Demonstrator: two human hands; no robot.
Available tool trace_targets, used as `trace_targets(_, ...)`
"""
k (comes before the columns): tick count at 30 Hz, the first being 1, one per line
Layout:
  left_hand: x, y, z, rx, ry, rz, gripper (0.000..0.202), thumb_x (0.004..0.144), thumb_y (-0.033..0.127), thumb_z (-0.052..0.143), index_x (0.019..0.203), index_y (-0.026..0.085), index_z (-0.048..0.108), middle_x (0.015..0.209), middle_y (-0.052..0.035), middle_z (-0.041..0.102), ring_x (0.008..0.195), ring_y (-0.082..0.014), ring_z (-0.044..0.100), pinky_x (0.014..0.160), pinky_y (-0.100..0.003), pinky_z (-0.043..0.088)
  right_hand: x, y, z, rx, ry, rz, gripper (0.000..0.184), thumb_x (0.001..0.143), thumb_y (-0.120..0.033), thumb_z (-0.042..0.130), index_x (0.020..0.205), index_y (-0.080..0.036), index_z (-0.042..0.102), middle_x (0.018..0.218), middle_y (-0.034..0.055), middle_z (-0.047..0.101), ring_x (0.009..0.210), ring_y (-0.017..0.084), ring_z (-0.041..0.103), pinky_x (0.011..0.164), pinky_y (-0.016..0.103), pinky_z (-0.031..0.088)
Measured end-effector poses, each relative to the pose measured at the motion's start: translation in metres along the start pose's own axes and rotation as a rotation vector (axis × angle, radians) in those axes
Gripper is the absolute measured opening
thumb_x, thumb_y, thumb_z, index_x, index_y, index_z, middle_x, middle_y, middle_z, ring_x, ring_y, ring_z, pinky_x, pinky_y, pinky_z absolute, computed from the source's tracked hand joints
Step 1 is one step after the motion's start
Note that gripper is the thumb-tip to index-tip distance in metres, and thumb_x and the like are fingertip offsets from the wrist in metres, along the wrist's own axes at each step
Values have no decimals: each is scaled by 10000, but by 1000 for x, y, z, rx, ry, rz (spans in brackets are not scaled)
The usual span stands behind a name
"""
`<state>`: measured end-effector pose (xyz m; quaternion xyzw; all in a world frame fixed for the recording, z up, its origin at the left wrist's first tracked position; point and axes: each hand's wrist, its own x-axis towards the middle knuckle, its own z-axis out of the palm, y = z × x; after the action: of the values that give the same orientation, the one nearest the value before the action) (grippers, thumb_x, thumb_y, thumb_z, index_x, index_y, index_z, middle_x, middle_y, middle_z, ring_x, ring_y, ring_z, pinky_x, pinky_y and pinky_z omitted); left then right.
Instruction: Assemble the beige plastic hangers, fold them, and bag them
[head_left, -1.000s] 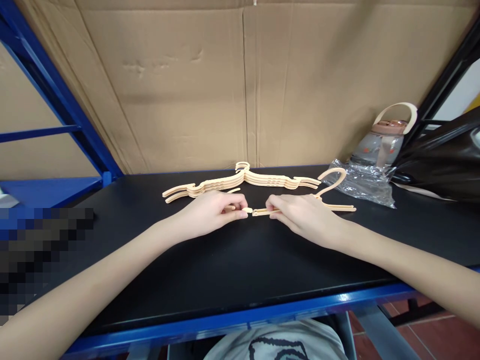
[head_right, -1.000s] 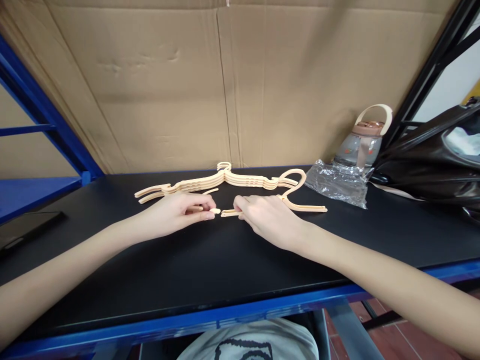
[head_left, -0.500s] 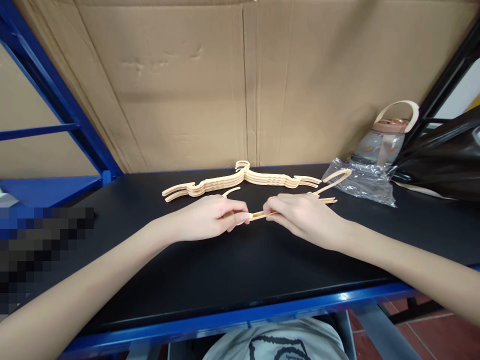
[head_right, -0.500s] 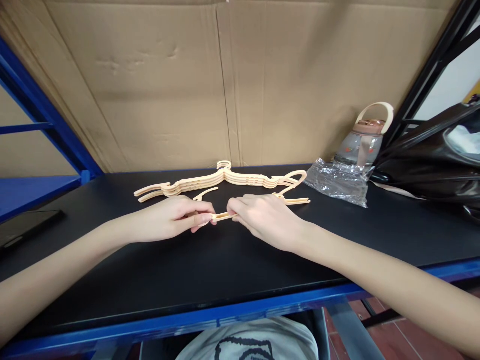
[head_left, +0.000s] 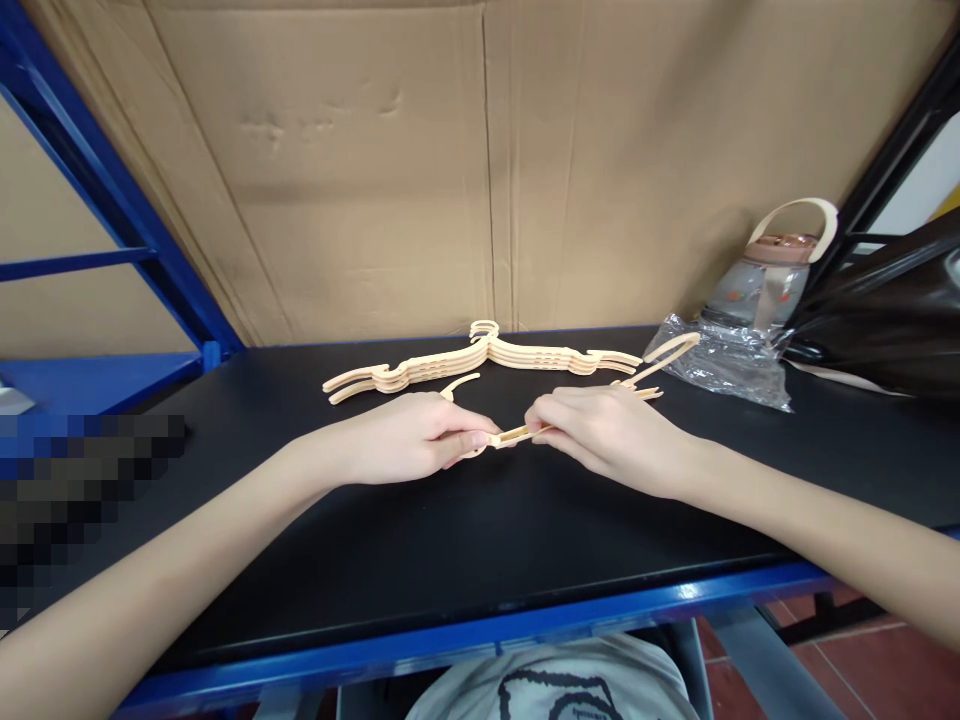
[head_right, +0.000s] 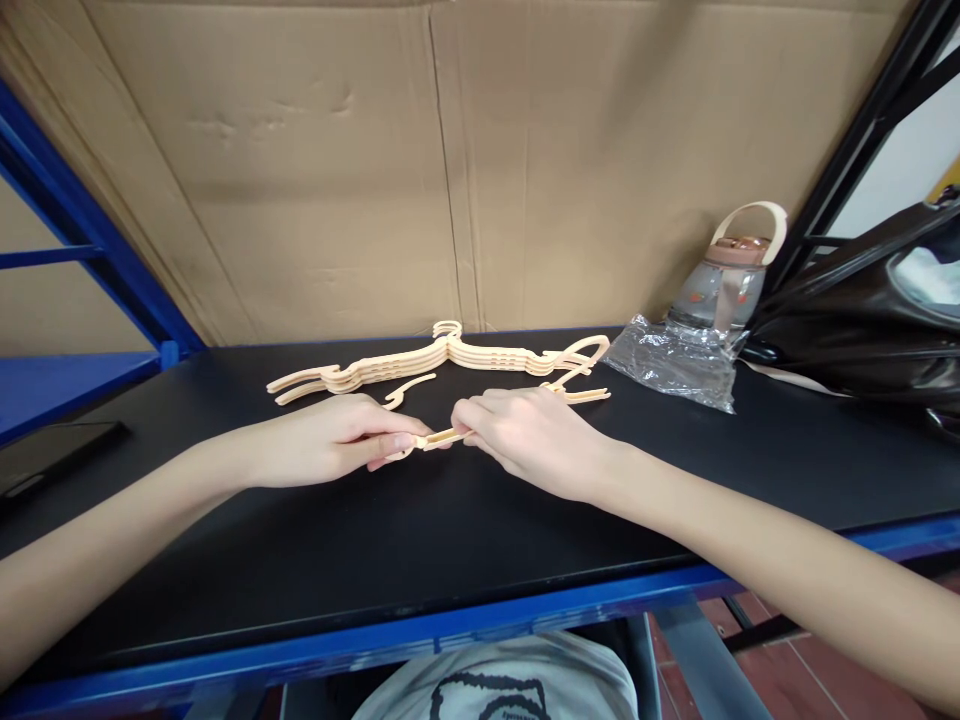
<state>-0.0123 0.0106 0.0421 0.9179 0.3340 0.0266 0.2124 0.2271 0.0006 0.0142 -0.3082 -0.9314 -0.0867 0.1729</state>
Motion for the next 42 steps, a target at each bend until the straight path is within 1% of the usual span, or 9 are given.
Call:
trace_targets(6,-1,0,4,42,-35,-16,285,979,317,352,801,208,546,646,41,572,592,-113,508,557,-224,312,-1,3,4,-66,-17,-57,197,988,-208,424,865,-173,574,752,9,600,653,136,533,570,258,307)
trace_targets(13,-2,4,6,86,-43,-67,272,988,320,362,1033,285,628,711,64,648,669,-108,581,619,-201,360,-4,9,13,-230,108,-264,289,1010,-168,355,860,-147,601,725,22,592,646,149,490,598,281,312)
trace_targets(19,-1,16,9,189,19,19,267,970,244,395,768,214,569,696,64,631,659,-101,572,608,-218,328,-5,-6,15,-313,180,-401,282,972,-57,371,849,-129,614,669,7,578,610,156,466,567,290,294)
trace_targets(26,-2,18,5,172,70,-5,268,971,239,394,794,231,595,710,79,647,674,-91,572,634,-200,342,-1,-6,12,-264,167,-305,276,988,-106,372,843,-138,605,697,11,573,619,150,477,584,284,313)
trace_targets(29,-2,15,5,142,72,-33,260,979,231,378,1003,293,629,825,90,694,777,-93,609,690,-192,364,-1,1,12,-230,149,-242,247,996,-162,399,854,-143,600,697,9,571,613,145,489,576,278,313)
trace_targets(33,-3,14,5,108,44,-89,324,992,277,353,1225,366,559,881,89,705,826,-106,617,700,-197,379,-2,7,13,-222,155,-216,231,994,-175,410,864,-145,599,705,7,581,615,137,499,580,268,322)
trace_targets(35,-3,14,5,70,10,-100,308,993,295,353,1201,357,572,887,87,699,805,-104,609,683,-199,382,-1,7,12,-264,188,-251,242,991,-151,402,846,-146,597,688,4,573,601,137,482,577,270,321)
trace_targets(38,-2,13,4,4,-54,-102,295,999,333,337,1010,275,625,867,63,679,728,-102,583,653,-209,387,-1,4,12,-348,223,-323,259,972,-82,392,822,-142,594,686,9,583,602,143,475,573,279,320)
trace_targets(42,-2,11,5,-61,-124,-93,358,1003,389,306,863,217,587,819,34,648,687,-111,550,643,-226,397,-2,-2,11,-465,274,-394,269,955,-43,399,783,-141,581,673,14,596,598,143,476,560,291,302)
